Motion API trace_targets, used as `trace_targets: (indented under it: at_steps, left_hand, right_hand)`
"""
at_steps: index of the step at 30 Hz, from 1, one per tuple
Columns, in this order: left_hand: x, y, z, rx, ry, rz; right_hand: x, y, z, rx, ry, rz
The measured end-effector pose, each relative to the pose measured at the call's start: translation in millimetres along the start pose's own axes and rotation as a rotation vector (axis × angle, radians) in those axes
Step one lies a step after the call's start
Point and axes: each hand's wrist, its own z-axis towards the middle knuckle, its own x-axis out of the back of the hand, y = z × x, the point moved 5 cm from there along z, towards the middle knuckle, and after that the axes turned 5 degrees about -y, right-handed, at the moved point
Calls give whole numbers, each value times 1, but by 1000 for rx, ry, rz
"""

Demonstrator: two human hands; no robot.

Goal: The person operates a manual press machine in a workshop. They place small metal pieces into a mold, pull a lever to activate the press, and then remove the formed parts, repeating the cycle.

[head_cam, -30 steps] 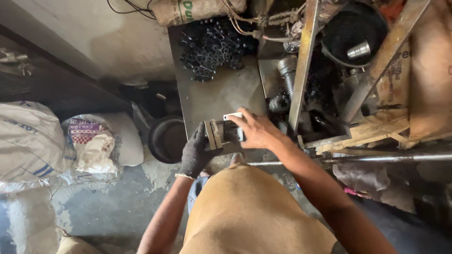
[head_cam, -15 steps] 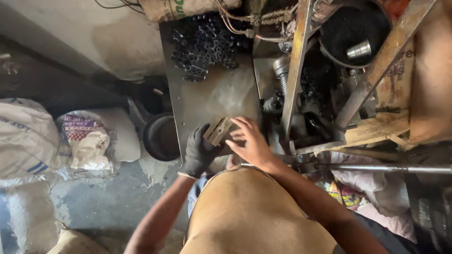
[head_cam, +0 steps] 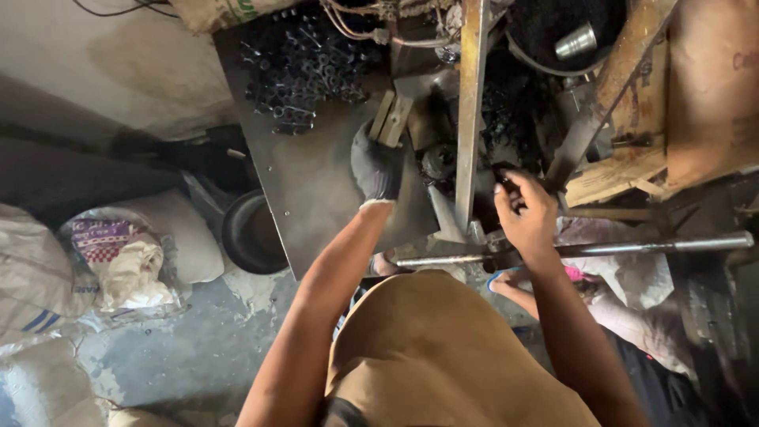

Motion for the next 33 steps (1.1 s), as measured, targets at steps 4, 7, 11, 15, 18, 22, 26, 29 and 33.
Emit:
trace_targets:
  at_steps: [4, 7, 11, 15, 18, 22, 26, 29, 33]
  left_hand:
    - [-27, 19, 24, -116, 44, 256]
    - [-40, 21, 55, -131, -119, 481]
    - [-60, 26, 102, -178, -331, 659]
    - [-82, 26, 127, -185, -496, 606]
    - [-100, 26, 124, -123, -556, 592]
    - [-117, 35, 120, -131, -616, 603]
    - [-124, 46, 120, -166, -612, 545]
    - [-125, 46, 115, -178, -645, 552]
    - [-116, 29, 112, -63, -637, 385]
  right_hand:
    - [0, -2, 0, -33, -9, -48]
    - [2, -1, 4, -75, 6, -21]
    - [5, -4, 5, -31, 60, -38]
    - [3, 5, 4, -164, 3, -3]
    - [3, 4, 5, -142, 8, -8]
    - [7, 3, 6, -173, 32, 7]
    - [6, 7, 6, -161, 80, 35]
    - [5, 13, 1, -172, 103, 3]
    - [3, 19, -4, -214, 141, 72]
